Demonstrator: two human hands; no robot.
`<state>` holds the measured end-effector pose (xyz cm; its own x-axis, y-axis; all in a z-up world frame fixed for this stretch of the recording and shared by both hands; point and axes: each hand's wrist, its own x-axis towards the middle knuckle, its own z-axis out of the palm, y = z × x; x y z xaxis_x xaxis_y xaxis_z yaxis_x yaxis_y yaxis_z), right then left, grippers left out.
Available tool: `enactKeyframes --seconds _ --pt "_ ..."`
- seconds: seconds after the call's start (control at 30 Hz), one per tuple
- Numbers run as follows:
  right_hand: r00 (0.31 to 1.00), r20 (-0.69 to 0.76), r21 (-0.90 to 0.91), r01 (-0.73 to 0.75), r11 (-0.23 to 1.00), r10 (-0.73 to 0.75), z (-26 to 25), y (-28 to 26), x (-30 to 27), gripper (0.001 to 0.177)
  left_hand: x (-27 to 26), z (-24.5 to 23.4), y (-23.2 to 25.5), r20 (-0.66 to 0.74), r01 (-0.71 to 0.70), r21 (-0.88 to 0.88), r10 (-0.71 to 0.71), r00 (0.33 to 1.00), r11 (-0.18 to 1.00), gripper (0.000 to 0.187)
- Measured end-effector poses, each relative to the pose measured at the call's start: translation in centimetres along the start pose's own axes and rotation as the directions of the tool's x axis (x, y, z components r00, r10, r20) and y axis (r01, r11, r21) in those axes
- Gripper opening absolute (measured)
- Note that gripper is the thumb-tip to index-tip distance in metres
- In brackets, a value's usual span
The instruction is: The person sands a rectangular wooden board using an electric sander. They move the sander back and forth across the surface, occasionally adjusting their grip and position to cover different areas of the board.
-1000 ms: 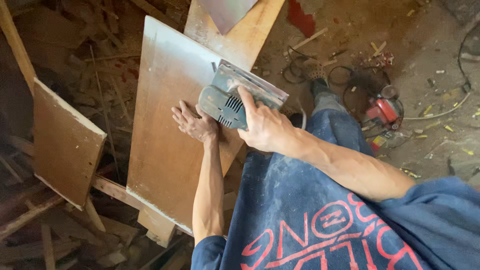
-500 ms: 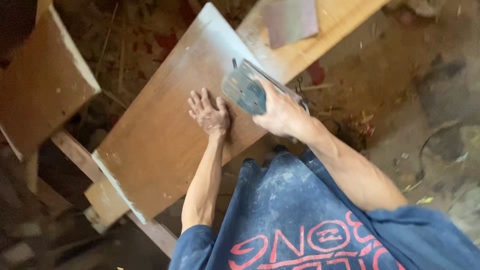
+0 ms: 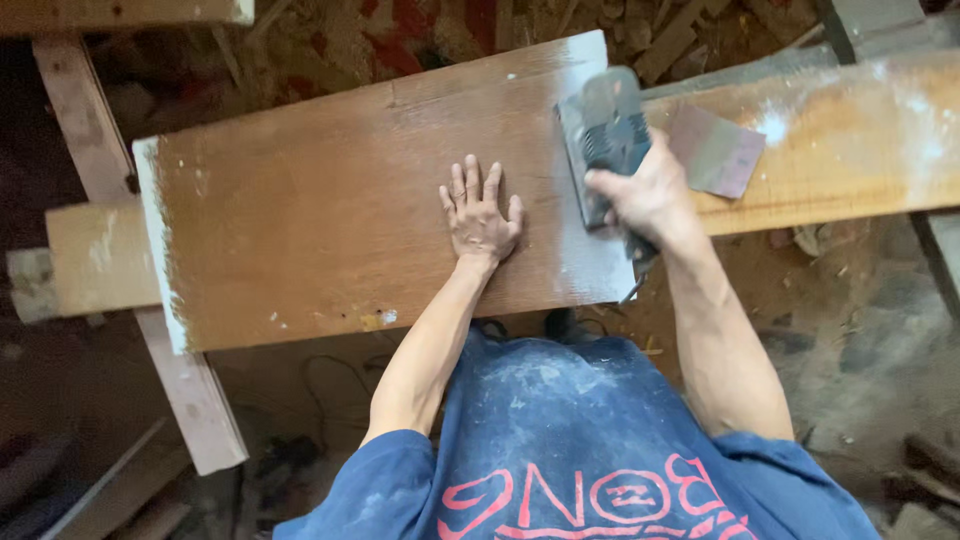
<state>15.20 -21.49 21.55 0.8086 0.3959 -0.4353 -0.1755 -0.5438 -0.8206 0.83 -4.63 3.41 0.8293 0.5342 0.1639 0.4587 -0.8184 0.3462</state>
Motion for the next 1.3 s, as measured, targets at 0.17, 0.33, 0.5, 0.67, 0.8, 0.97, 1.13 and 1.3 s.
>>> enactKeyframes --seconds 0.17,0.33,0.5,0.67,0.8,0.97,1.13,1.3 --pt "1.000 0.004 -0.037 0.009 0.999 -0.009 0.0 -3.4 5.0 0.030 0.0 0.1 0.1 0.036 0.018 -0.023 -0.017 0.999 1.000 0.066" --pt "0.990 0.004 0.050 0.144 0.988 -0.144 1.4 -4.4 10.4 0.022 0.0 0.3 0.1 0.037 0.030 -0.037 -0.028 0.999 0.999 0.067" --pt "0.992 -0.008 0.056 0.130 0.990 -0.129 1.5 -4.4 13.1 0.017 0.0 0.0 0.2 0.025 0.032 -0.070 -0.030 0.999 0.997 0.064" --pt "0.999 0.009 -0.003 0.031 1.000 -0.031 0.6 -2.7 12.0 0.023 0.1 0.1 0.0 0.010 0.023 -0.077 -0.023 1.000 0.997 0.063" --pt "0.986 -0.101 0.092 0.144 0.985 -0.134 0.8 -0.6 9.0 0.056 -0.1 0.5 -0.2 0.015 0.006 -0.054 -0.005 1.000 0.999 0.064" --pt "0.981 -0.050 0.017 0.190 0.982 -0.189 2.3 0.7 3.1 0.053 -0.1 1.1 -1.0 -0.004 -0.033 -0.021 0.033 0.999 0.999 0.063" --pt "0.989 -0.047 -0.038 -0.141 0.989 0.139 3.7 2.3 -2.8 0.091 1.4 -0.7 -1.2 0.126 0.042 -0.124 -0.026 0.992 0.991 0.062" --pt "0.981 -0.176 -0.187 0.045 0.981 -0.079 4.0 4.2 -8.0 0.099 2.6 -7.3 2.2 0.322 0.335 -0.727 -0.133 0.937 0.600 0.070"
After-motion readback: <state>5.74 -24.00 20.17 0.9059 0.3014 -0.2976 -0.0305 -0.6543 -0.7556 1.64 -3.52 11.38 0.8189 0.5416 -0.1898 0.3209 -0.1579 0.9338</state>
